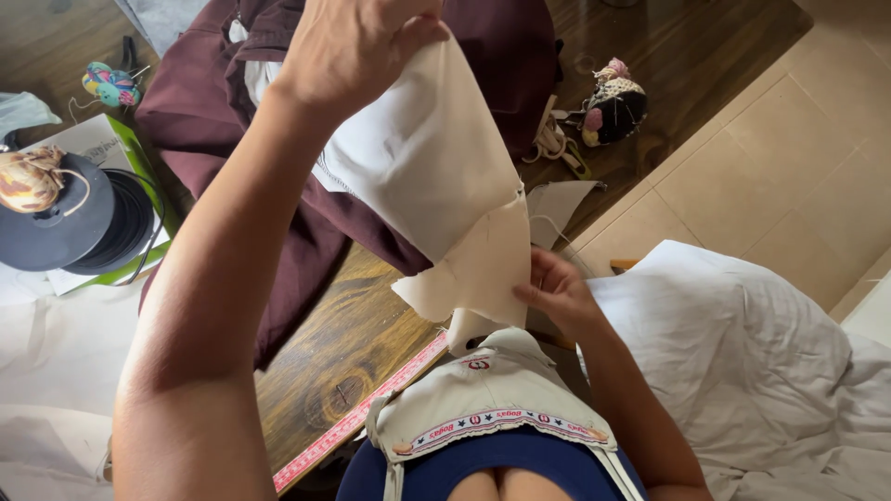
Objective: Pinning a white fabric piece to a maroon garment on a wooden table.
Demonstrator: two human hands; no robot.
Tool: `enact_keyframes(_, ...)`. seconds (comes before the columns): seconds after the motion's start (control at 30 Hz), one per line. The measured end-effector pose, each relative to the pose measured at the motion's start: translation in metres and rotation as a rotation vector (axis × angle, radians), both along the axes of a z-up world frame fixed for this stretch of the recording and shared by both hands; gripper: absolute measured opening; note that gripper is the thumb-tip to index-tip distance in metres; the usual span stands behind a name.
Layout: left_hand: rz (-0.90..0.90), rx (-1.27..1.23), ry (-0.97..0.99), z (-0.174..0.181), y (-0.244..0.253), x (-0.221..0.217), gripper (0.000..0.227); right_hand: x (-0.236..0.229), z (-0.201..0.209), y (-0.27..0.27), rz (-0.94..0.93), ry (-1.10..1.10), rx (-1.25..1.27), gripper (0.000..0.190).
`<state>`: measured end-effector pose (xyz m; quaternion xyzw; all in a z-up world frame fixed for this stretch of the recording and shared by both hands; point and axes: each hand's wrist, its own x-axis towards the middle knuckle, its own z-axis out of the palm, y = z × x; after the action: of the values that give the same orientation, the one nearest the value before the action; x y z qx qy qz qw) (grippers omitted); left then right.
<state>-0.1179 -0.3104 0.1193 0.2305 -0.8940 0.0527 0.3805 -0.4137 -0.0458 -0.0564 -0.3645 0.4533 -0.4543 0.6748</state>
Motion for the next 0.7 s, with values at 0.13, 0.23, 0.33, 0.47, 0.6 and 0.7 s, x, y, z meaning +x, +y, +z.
enact_keyframes(0.13, 0.029, 0.154, -0.062, 0.027, 0.055, 0.033, 0.020, 0.016, 0.048, -0.028, -0.010, 0.083, -0.135, 0.068)
enact_keyframes(0.23, 0.059, 0.197, 0.060, 0.013, 0.095, 0.073, 0.017, 0.036, 0.065, -0.024, 0.134, 0.255, -0.256, 0.057)
enact_keyframes(0.33, 0.226, 0.251, 0.178, -0.019, 0.145, 0.113, 0.014, 0.066, 0.064, -0.015, 0.340, 0.087, -0.196, 0.065)
enact_keyframes(0.47, 0.541, 0.201, 0.452, -0.071, 0.230, 0.133, 0.016, 0.096, 0.070, -0.024, 0.434, 0.225, -0.274, 0.049)
enact_keyframes(0.6, 0.666, 0.643, 0.678, -0.110, 0.313, 0.114, 0.013, 0.119, 0.075, -0.043, 0.488, 0.418, -0.571, 0.038)
enact_keyframes(0.7, 0.478, 0.754, 0.512, -0.151, 0.336, 0.101, 0.062, 0.148, 0.107, -0.070, 0.287, 0.716, -0.962, 0.018)
